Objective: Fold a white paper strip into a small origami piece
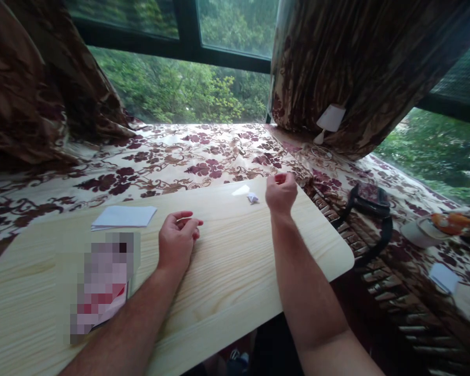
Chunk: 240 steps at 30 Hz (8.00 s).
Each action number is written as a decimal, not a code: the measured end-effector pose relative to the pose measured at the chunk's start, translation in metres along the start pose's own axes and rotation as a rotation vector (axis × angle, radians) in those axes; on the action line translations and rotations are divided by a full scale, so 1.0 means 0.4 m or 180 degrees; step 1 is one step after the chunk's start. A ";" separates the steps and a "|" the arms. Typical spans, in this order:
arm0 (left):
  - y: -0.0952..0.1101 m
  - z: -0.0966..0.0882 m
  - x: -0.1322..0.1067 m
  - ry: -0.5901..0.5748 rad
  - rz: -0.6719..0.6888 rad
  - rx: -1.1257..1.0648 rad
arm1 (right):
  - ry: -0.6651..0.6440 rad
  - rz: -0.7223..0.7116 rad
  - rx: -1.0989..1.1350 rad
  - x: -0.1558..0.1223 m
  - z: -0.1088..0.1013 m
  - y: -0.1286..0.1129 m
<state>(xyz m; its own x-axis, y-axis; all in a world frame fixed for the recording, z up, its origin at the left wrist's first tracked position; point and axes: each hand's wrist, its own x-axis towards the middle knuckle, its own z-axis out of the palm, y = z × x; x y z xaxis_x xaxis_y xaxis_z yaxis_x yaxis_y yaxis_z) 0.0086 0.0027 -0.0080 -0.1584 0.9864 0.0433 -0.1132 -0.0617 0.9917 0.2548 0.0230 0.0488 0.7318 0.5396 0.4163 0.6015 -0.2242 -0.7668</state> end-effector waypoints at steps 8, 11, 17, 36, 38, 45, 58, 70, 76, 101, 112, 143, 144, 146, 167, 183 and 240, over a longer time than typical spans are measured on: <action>-0.013 0.001 0.009 -0.0038 0.0127 0.0337 | -0.1481 -0.0327 -0.0628 0.034 -0.016 0.090; -0.014 0.003 0.010 -0.0015 0.0128 0.0393 | -0.1575 -0.0528 -0.0976 0.000 0.012 0.100; -0.004 0.005 0.005 0.0002 0.0097 0.0488 | -0.1510 -0.1007 -0.1606 -0.028 0.058 0.080; -0.013 -0.002 0.007 -0.0104 0.0150 0.0525 | -0.1605 -0.0983 -0.0575 -0.001 0.096 0.128; -0.013 -0.002 0.006 -0.0096 0.0141 0.0535 | -0.1530 -0.1049 -0.0533 0.009 0.102 0.134; -0.009 -0.001 0.007 -0.0098 0.0119 0.0522 | -0.1728 -0.1250 -0.0760 0.008 0.101 0.131; -0.014 -0.003 0.009 -0.0090 0.0145 0.0583 | -0.1212 -0.0722 -0.1479 0.006 0.129 0.096; -0.019 -0.003 0.011 -0.0091 0.0154 0.0582 | -0.1182 -0.0635 -0.1476 -0.010 0.145 0.082; -0.016 -0.002 0.011 -0.0100 0.0158 0.0618 | -0.1130 -0.0608 -0.1489 -0.033 0.142 0.075; -0.011 -0.003 0.004 -0.0060 0.0330 0.1361 | -0.0780 -0.0335 -0.0962 -0.120 0.111 0.069; -0.011 -0.009 -0.021 -0.0383 0.0880 0.1728 | -0.1178 -0.1114 -0.0191 -0.274 0.067 0.013; 0.021 -0.066 -0.045 -0.0864 0.1535 0.3376 | -0.1772 -0.0160 0.1585 -0.252 0.169 0.005; 0.024 -0.072 -0.046 -0.0888 0.1532 0.3414 | -0.1780 -0.0169 0.1591 -0.253 0.170 0.004; 0.030 -0.081 -0.049 -0.0969 0.1539 0.3486 | -0.1771 -0.0195 0.1552 -0.254 0.171 0.002; 0.160 -0.518 0.259 0.0176 0.1131 0.3279 | -0.1770 -0.0365 0.1261 -0.249 0.173 0.008; 0.060 -0.630 0.356 -0.1003 0.0890 0.3118 | -0.1839 -0.0396 0.1147 -0.259 0.162 -0.012; 0.043 -0.643 0.380 -0.0941 0.1005 0.3517 | -0.1918 -0.0411 0.1024 -0.260 0.162 -0.017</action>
<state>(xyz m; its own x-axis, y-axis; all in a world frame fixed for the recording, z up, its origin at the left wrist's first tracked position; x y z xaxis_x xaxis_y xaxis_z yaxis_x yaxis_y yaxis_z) -0.2696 0.1125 -0.0155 0.2217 0.9569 0.1875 0.8213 -0.2869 0.4932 0.1541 0.0211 -0.0211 0.2994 0.9230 0.2415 0.4787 0.0736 -0.8749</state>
